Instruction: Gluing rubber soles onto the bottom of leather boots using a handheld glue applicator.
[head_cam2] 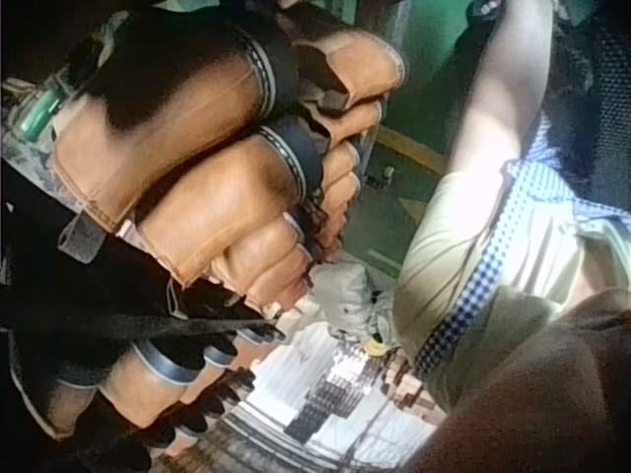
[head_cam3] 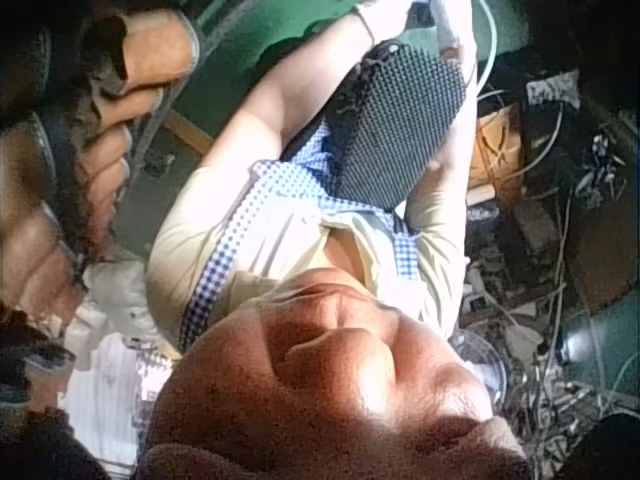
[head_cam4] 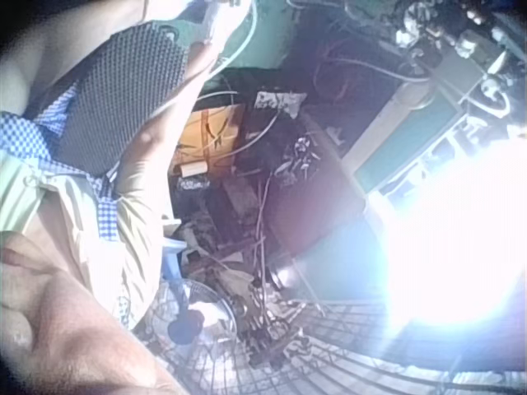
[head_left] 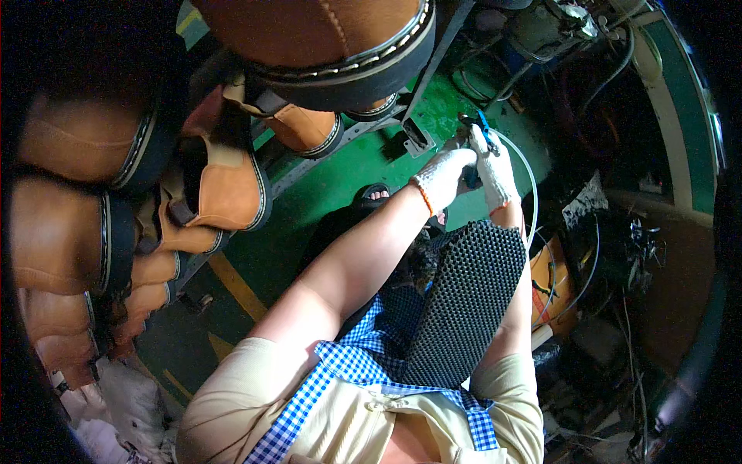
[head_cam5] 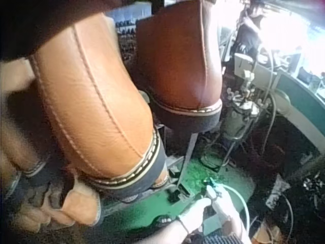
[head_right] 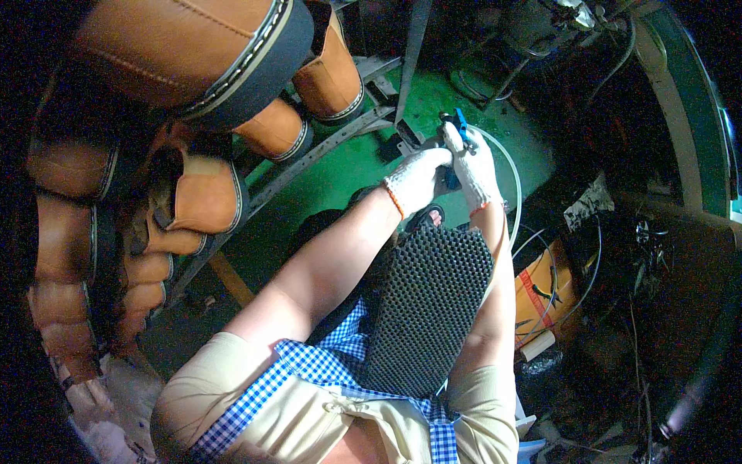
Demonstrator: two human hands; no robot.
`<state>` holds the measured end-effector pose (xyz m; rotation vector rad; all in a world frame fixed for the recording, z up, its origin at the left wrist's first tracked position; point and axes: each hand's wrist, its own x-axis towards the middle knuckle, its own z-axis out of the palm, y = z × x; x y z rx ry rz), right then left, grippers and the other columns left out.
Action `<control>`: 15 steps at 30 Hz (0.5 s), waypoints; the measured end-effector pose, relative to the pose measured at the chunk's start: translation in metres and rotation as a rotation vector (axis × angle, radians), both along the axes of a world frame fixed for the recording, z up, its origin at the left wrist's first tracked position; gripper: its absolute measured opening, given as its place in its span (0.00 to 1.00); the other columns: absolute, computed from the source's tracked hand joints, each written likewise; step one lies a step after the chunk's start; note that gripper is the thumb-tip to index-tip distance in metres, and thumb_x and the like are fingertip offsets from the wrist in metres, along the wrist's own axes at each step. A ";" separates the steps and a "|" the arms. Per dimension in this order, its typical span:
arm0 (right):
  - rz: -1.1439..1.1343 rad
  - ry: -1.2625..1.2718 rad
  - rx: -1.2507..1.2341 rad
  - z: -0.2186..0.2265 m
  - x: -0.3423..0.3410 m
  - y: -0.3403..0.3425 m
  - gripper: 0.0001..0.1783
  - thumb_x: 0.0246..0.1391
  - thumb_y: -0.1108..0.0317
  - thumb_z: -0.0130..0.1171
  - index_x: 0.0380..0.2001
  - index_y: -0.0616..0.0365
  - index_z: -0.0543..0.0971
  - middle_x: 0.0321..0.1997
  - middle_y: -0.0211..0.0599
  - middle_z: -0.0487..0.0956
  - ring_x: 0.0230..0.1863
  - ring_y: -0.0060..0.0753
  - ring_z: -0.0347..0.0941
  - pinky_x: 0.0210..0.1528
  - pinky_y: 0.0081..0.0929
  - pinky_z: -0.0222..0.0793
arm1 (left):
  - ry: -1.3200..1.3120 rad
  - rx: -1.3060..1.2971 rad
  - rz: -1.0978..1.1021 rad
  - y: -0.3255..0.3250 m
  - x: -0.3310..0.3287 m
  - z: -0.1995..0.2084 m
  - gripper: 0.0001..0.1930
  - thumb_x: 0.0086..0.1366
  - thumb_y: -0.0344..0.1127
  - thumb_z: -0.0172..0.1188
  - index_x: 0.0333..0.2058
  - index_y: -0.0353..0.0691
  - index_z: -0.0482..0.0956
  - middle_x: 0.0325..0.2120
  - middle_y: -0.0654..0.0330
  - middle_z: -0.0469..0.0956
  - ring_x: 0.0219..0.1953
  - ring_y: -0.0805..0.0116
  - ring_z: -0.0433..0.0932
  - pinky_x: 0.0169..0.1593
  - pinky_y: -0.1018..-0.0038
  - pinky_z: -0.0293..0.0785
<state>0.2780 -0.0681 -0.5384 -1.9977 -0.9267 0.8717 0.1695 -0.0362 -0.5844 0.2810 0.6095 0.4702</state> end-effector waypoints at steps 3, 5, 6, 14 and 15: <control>-0.005 0.193 -0.004 0.000 0.002 -0.001 0.23 0.61 0.46 0.59 0.40 0.58 0.79 0.33 0.29 0.79 0.34 0.22 0.71 0.37 0.25 0.68 | 0.113 0.137 -0.117 0.000 -0.006 0.007 0.17 0.62 0.29 0.54 0.50 0.40 0.71 0.41 0.57 0.77 0.41 0.65 0.79 0.45 0.68 0.79; -0.038 0.380 -0.048 0.011 0.005 -0.012 0.22 0.61 0.46 0.59 0.41 0.55 0.79 0.33 0.28 0.78 0.33 0.21 0.71 0.35 0.24 0.67 | 0.146 0.231 -0.179 -0.007 -0.001 0.028 0.18 0.60 0.28 0.55 0.50 0.38 0.70 0.39 0.58 0.77 0.38 0.67 0.80 0.41 0.68 0.80; -0.056 0.440 0.007 0.038 -0.009 -0.012 0.21 0.61 0.47 0.59 0.43 0.54 0.80 0.33 0.26 0.78 0.32 0.19 0.71 0.34 0.22 0.67 | 0.187 0.278 -0.145 -0.009 -0.005 0.042 0.18 0.60 0.27 0.56 0.49 0.38 0.69 0.38 0.57 0.77 0.39 0.67 0.79 0.39 0.69 0.80; 0.231 0.580 -0.013 -0.012 0.011 -0.012 0.19 0.58 0.56 0.64 0.45 0.58 0.78 0.36 0.24 0.78 0.34 0.16 0.70 0.35 0.18 0.66 | 0.529 0.193 -0.158 -0.005 0.010 0.026 0.15 0.64 0.30 0.56 0.50 0.46 0.70 0.31 0.60 0.80 0.26 0.69 0.81 0.23 0.72 0.79; 0.238 0.613 0.017 -0.013 0.010 -0.010 0.19 0.58 0.58 0.65 0.45 0.59 0.77 0.36 0.25 0.77 0.35 0.16 0.70 0.36 0.18 0.66 | 0.530 0.164 -0.104 -0.005 0.009 0.026 0.14 0.65 0.30 0.55 0.50 0.46 0.71 0.31 0.60 0.80 0.26 0.69 0.81 0.23 0.72 0.78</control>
